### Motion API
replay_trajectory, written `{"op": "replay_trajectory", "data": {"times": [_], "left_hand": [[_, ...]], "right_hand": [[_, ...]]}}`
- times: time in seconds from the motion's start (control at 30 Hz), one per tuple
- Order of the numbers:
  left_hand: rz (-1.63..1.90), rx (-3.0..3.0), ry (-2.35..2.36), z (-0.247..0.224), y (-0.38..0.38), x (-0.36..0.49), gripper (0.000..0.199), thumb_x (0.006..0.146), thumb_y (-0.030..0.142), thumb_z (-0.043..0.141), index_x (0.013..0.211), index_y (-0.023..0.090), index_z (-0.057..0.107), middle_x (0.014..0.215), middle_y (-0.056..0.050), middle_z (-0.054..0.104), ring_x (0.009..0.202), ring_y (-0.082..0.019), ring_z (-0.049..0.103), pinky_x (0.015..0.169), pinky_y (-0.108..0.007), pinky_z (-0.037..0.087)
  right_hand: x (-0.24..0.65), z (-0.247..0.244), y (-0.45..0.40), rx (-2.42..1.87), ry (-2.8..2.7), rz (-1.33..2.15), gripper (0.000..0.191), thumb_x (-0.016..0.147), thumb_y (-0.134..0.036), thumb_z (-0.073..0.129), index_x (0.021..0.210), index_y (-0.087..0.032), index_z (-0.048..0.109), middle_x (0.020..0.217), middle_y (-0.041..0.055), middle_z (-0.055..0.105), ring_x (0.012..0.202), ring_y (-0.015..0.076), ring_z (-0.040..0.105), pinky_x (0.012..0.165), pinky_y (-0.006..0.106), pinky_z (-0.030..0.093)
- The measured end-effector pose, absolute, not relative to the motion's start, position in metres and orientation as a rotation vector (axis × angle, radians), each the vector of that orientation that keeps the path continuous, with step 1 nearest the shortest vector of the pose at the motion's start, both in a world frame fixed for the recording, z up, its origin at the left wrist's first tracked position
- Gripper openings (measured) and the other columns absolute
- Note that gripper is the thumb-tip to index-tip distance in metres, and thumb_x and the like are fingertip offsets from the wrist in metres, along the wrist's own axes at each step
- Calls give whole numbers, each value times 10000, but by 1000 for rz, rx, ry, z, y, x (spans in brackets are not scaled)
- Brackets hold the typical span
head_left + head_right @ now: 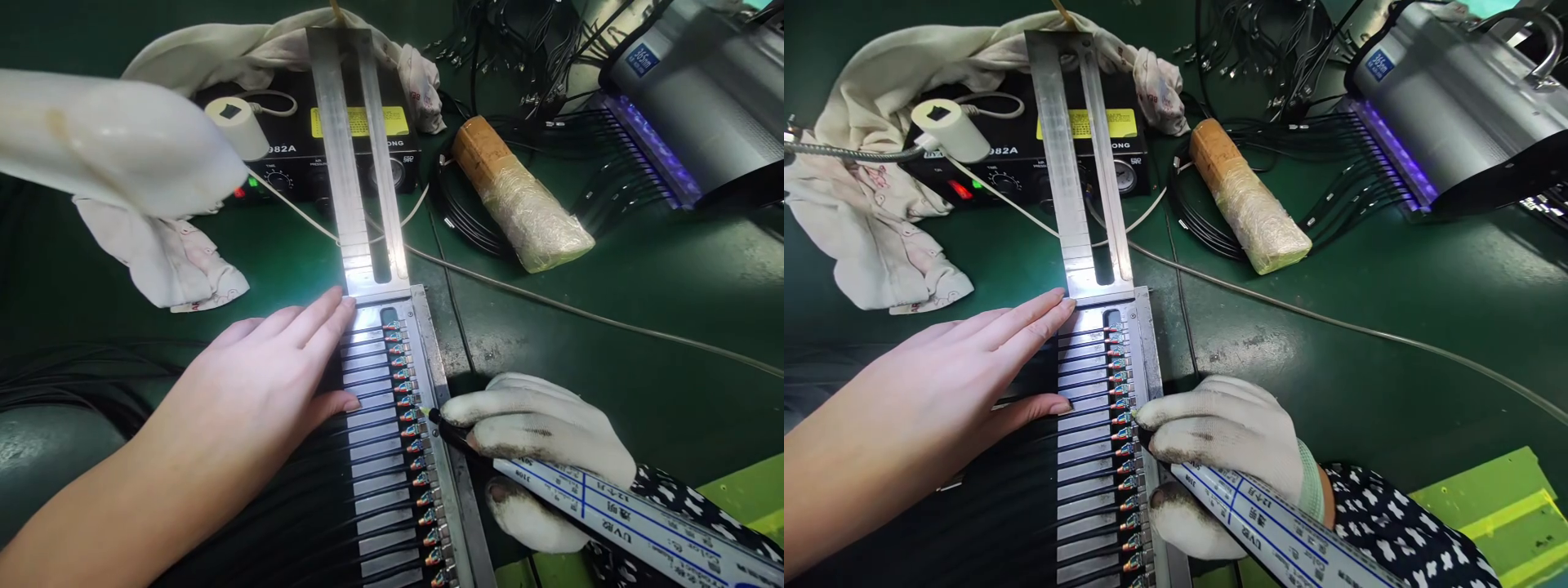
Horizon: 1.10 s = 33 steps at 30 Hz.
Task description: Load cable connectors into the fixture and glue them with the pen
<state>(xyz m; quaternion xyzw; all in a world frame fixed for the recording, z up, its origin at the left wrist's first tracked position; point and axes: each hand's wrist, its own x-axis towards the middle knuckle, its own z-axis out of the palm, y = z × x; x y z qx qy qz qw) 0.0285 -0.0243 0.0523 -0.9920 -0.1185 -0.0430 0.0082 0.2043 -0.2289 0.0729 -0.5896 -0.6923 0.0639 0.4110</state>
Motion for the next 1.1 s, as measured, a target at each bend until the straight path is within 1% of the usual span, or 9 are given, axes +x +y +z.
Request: {"op": "replay_trajectory", "data": {"times": [0.23,0.47,0.57,0.73,0.93,1.1], "left_hand": [[-156,-3082,-353,50,-24,28,790,807,501,679,1439,102,423,1506,-151,464,1148,-353,617,846,-476,569],[-154,-3064,-357,50,-23,28,825,781,518,710,1438,104,430,1507,-138,466,1147,-338,621,853,-463,574],[-150,-3062,-358,51,-23,28,818,784,501,719,1436,99,432,1502,-141,472,1148,-332,620,859,-459,574],[-122,-3080,-363,49,-23,27,805,819,493,688,1463,114,389,1531,-132,435,1193,-324,591,884,-463,561],[-118,-3096,-366,49,-23,27,805,828,512,670,1469,124,375,1537,-136,424,1188,-323,588,875,-466,556],[-109,-3089,-370,50,-23,28,793,824,498,679,1461,128,386,1524,-136,444,1167,-320,600,869,-464,557]], "right_hand": [[206,71,-229,-1502,-1734,159,67,812,-140,649,877,-131,664,972,105,760,825,170,739,727,294,584],[206,69,-228,-1496,-1737,142,56,858,-171,640,890,-131,662,973,111,759,837,169,740,723,288,583],[205,73,-229,-1499,-1768,102,82,898,-210,617,890,-138,656,967,117,760,839,175,743,730,292,589],[201,82,-236,-1504,-1784,55,177,974,-275,526,906,-148,630,942,121,760,805,184,746,738,308,604],[198,73,-242,-1492,-1781,147,117,935,-241,578,911,-147,642,994,122,751,786,188,735,686,322,596],[199,70,-239,-1497,-1776,144,110,922,-212,581,890,-136,654,974,109,756,804,161,730,708,299,584]]}}
